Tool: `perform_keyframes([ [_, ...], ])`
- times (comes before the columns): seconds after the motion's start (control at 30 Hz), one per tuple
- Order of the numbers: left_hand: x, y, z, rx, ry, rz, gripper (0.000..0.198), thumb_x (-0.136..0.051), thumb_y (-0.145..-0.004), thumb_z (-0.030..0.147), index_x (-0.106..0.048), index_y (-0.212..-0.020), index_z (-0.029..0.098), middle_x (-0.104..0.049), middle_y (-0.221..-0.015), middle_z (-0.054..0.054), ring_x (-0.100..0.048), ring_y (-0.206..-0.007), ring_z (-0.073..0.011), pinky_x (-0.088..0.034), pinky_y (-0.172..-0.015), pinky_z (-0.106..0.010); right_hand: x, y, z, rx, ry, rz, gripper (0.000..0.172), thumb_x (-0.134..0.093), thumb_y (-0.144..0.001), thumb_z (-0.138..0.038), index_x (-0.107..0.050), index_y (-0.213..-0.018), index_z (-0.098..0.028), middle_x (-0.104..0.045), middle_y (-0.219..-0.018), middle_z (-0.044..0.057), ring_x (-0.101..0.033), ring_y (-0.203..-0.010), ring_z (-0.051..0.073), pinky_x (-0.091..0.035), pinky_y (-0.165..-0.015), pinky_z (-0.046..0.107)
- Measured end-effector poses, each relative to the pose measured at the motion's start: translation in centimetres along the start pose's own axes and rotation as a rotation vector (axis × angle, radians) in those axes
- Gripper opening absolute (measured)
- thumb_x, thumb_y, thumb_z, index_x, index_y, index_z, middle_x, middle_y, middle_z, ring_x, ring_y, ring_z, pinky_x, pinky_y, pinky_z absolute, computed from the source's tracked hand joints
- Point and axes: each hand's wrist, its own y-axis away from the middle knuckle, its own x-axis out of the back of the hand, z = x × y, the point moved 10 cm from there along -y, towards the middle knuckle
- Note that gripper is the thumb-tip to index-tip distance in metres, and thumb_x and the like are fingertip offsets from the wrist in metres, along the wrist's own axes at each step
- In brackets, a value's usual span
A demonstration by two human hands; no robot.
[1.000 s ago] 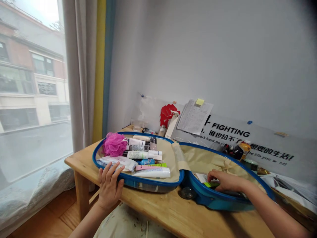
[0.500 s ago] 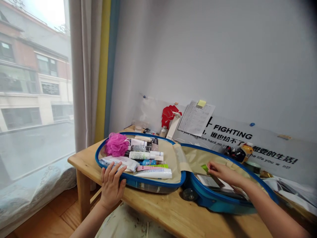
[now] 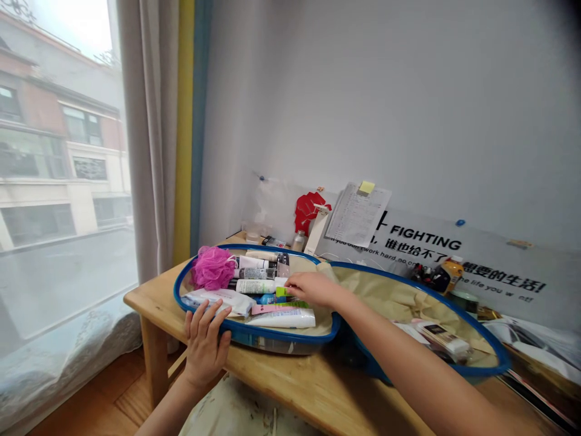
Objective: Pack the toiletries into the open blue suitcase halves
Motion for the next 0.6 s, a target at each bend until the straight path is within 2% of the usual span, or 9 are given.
perform_keyframes([
  [0.1, 0.0, 0.1, 0.0, -0.006, -0.002, 0.000, 0.042, -0.041, -0.088, 0.022, -0.045, -0.130, 0.022, -0.055, -0.125, -0.011, -0.028, -0.139, -0.0246, -0.011, -0.116, -0.048, -0.9, -1.5, -0.8, 0.041, 0.010, -0.010, 0.022, -0.053, -0.083, -0.034, -0.070, -0.095, -0.025, -0.069, -0.100, 0.002, -0.061, -0.091, 0.017, -0.044, -0.078, 0.026],
  [0.2, -0.1, 0.1, 0.0, -0.005, 0.001, -0.006, 0.043, -0.042, -0.087, 0.021, -0.045, -0.130, 0.022, -0.054, -0.126, -0.011, -0.027, -0.139, -0.0244, -0.010, -0.116, -0.048, 0.0, -1.4, 1.3, 0.005, 0.005, 0.035, 0.028, -0.047, -0.086, -0.034, -0.069, -0.101, -0.025, -0.068, -0.105, 0.000, -0.060, -0.094, 0.017, -0.044, -0.083, 0.026],
  [0.3, -0.1, 0.1, 0.0, -0.003, 0.007, -0.006, 0.044, -0.043, -0.087, 0.021, -0.045, -0.130, 0.022, -0.054, -0.127, -0.011, -0.027, -0.139, -0.0239, -0.010, -0.116, -0.048, 1.9, 0.4, 6.8, -0.125, 0.012, 0.078, 0.032, -0.042, -0.086, -0.033, -0.068, -0.102, -0.022, -0.068, -0.104, 0.004, -0.061, -0.090, 0.017, -0.045, -0.083, 0.029],
  [0.43, -0.3, 0.4, -0.3, 0.028, 0.015, -0.010, 0.044, -0.043, -0.087, 0.022, -0.046, -0.130, 0.024, -0.054, -0.129, -0.010, -0.029, -0.138, -0.0251, -0.010, -0.116, -0.049, 3.2, 5.3, 15.4, -0.325, 0.024, 0.045, 0.027, -0.048, -0.079, -0.032, -0.069, -0.092, -0.020, -0.070, -0.096, 0.007, -0.062, -0.086, 0.019, -0.047, -0.080, 0.033],
  [0.5, -0.4, 0.5, -0.4, 0.040, 0.015, -0.018, 0.045, -0.043, -0.087, 0.023, -0.046, -0.131, 0.024, -0.054, -0.130, -0.010, -0.029, -0.138, -0.0257, -0.010, -0.116, -0.049, 2.7, 8.1, 18.8, -0.413, 0.019, -0.011, 0.024, -0.053, -0.074, -0.032, -0.069, -0.087, -0.020, -0.070, -0.091, 0.007, -0.063, -0.083, 0.020, -0.048, -0.077, 0.033],
  [0.6, -0.4, 0.5, -0.4, 0.034, 0.021, -0.015, 0.045, -0.043, -0.087, 0.022, -0.045, -0.132, 0.023, -0.053, -0.130, -0.010, -0.028, -0.139, -0.0251, -0.009, -0.117, -0.049, 0.6, 12.0, 22.0, -0.511, -0.016, -0.149, 0.019, -0.063, -0.064, -0.025, -0.070, -0.081, -0.020, -0.070, -0.081, 0.004, -0.063, -0.076, 0.019, -0.048, -0.070, 0.030],
])
